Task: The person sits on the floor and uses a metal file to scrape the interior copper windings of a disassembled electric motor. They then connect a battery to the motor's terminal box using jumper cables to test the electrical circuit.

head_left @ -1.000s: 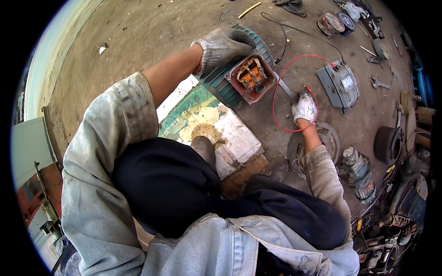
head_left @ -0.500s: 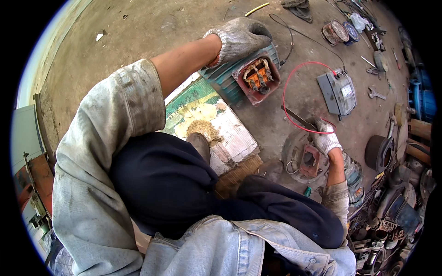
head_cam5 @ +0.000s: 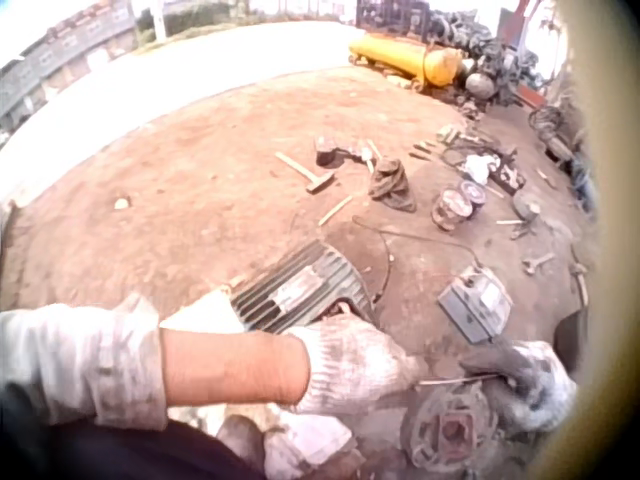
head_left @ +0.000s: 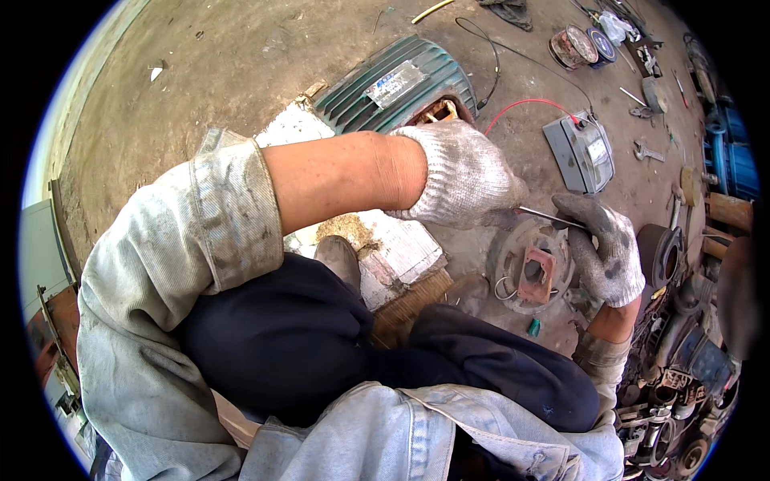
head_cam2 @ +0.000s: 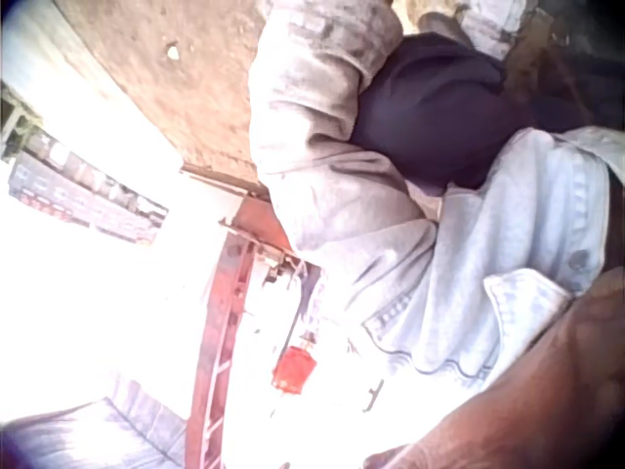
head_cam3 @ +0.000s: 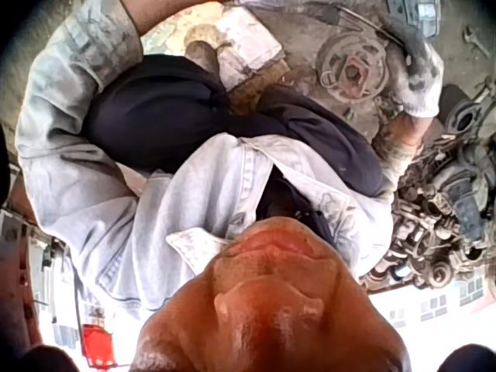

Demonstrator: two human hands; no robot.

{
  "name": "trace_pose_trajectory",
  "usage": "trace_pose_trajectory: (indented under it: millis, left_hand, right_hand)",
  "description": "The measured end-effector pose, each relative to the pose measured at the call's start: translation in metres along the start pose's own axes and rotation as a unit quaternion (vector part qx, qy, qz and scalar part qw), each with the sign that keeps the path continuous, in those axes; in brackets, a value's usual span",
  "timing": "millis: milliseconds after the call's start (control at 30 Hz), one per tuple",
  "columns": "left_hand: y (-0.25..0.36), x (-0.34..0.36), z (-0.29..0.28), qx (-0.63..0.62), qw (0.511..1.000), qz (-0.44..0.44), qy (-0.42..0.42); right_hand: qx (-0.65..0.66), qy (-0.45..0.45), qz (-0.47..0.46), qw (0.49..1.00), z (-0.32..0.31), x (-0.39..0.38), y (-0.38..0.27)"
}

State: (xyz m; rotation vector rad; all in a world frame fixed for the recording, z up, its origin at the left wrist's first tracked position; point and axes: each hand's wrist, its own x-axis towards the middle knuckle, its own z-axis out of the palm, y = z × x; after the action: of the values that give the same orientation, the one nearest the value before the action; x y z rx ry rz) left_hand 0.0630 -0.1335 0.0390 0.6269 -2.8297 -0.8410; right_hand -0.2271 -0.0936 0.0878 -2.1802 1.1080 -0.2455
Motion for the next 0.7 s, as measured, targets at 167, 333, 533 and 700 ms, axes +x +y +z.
trace_pose_trajectory:
  millis: [167,333,533,700]
  left_hand:
    - [0.006,-0.02,0.02,-0.04,0.973,-0.026,-0.224]
    - [-0.06,-0.04,-0.018,-0.028,0.974,-0.211,0.079]
    - [-0.114,-0.052,0.038,-0.013,0.876,-0.313,0.366]
    - [-0.114,-0.041,0.057,0.03,0.857,-0.296,0.42]
  right_hand:
    - [-0.068,-0.094,-0.089,0.989,0.018,-0.019,0.041]
    - [-0.196,0.072,0.008,0.978,-0.009,0.015,0.044]
    - [-0.355,0.098,-0.117,0.922,0.002,0.084,0.064]
    - [-0.405,0.036,-0.103,0.908,-0.012,0.097,0.056]
